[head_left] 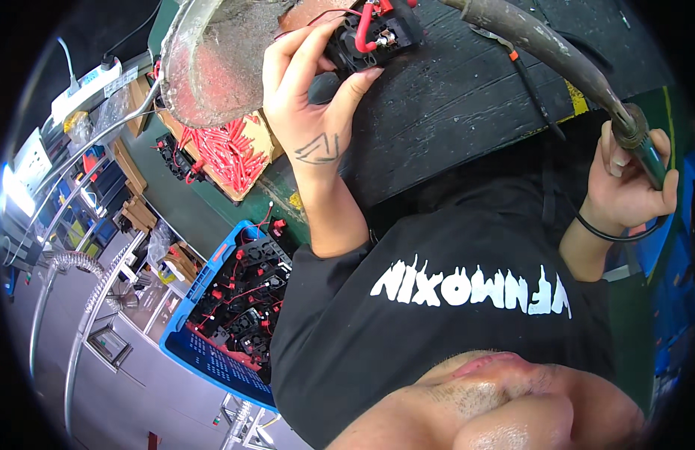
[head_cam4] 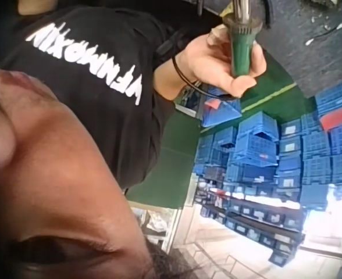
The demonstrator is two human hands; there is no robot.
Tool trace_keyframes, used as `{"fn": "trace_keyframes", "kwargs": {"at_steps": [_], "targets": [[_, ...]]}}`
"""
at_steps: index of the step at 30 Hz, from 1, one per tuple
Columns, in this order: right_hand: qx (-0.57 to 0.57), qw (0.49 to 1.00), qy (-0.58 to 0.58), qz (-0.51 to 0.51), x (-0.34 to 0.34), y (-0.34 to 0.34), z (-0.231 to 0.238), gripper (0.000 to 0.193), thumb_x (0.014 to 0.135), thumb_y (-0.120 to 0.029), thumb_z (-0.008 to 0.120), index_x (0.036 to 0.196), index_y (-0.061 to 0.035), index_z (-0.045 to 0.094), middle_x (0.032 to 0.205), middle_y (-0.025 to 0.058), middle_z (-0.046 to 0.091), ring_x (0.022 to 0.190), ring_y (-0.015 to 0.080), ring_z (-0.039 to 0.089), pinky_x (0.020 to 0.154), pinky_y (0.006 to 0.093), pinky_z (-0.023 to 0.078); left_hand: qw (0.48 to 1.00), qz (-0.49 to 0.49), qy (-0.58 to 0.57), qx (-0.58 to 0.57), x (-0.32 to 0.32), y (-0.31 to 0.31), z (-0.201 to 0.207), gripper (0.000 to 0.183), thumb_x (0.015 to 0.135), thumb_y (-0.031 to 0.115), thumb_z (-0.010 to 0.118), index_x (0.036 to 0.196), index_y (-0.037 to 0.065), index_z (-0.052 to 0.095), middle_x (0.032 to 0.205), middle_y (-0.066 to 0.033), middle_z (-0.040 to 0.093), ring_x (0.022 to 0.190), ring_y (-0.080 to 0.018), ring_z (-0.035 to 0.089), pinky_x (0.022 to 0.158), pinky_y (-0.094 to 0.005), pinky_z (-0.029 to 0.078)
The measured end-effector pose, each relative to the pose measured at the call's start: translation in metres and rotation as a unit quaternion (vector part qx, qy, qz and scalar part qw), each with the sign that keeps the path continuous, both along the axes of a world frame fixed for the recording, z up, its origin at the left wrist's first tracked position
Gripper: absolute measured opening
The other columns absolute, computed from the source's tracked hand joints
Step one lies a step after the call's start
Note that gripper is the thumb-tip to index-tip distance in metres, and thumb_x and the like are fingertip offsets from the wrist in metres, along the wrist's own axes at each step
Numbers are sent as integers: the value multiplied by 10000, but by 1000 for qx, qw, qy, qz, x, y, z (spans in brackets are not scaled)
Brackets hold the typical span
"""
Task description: The person trims and strips wires on cooling fan modules with pliers, then solders the connections using a soldering iron and solder wire.
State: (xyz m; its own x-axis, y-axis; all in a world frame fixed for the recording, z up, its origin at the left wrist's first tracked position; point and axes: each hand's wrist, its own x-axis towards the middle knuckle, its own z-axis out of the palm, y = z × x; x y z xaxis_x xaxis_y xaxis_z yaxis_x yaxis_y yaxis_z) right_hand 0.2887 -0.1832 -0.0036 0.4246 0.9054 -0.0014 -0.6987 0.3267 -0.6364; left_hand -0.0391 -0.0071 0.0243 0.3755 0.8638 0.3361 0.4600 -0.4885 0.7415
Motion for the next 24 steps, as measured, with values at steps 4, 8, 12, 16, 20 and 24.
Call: {"fn": "trace_keyframes", "kwargs": {"at_steps": [4, 8, 12, 16, 20, 24], "targets": [[-11, 998, -51, -31, -3, -2, 3, 697, 932, -579, 496, 1209, 32, 683, 958, 230, 727, 630, 221, 582, 564, 297, 426, 999, 11, 30, 34, 4, -1, 2, 598, 638, 105, 939, 1194, 38, 727, 1086, -76, 604, 884, -180, 607, 763, -288, 525], [-23, 993, -105, -57, -14, -2, 1, 722, 927, -593, 476, 1188, 51, 674, 1006, 254, 730, 677, 266, 656, 544, 293, 447, 982, 13, 137, 130, 6, -3, 7, 613, 650, 88, 944, 1220, 27, 727, 1134, -65, 608, 870, -131, 588, 782, -254, 521], [-49, 990, -110, -69, -16, 0, -11, 722, 928, -585, 455, 1187, 54, 668, 950, 249, 727, 679, 272, 668, 537, 286, 434, 974, 37, 163, 151, 12, -5, 3, 576, 641, 161, 951, 1175, 89, 749, 1046, -67, 604, 885, -193, 612, 783, -301, 523], [-79, 991, -89, -66, -11, 0, -14, 692, 944, -551, 433, 1205, 48, 664, 858, 229, 717, 653, 247, 629, 534, 286, 401, 961, 45, 225, 151, 14, -8, 8, 559, 638, 180, 953, 1152, 106, 745, 1028, -95, 599, 926, -278, 634, 825, -366, 535], [-100, 989, -90, -66, -10, 1, -17, 672, 957, -525, 415, 1208, 47, 662, 841, 223, 711, 636, 237, 599, 540, 288, 393, 957, 56, 238, 158, 16, -12, 8, 557, 635, 201, 954, 1136, 100, 733, 1023, -103, 592, 934, -300, 632, 834, -381, 535], [-105, 989, -80, -68, -17, 5, -16, 664, 962, -514, 408, 1207, 48, 661, 843, 225, 711, 633, 236, 595, 546, 287, 396, 954, 44, 248, 163, 18, -12, 7, 561, 627, 222, 955, 1123, 100, 721, 990, -101, 564, 927, -306, 611, 817, -390, 529]]}}
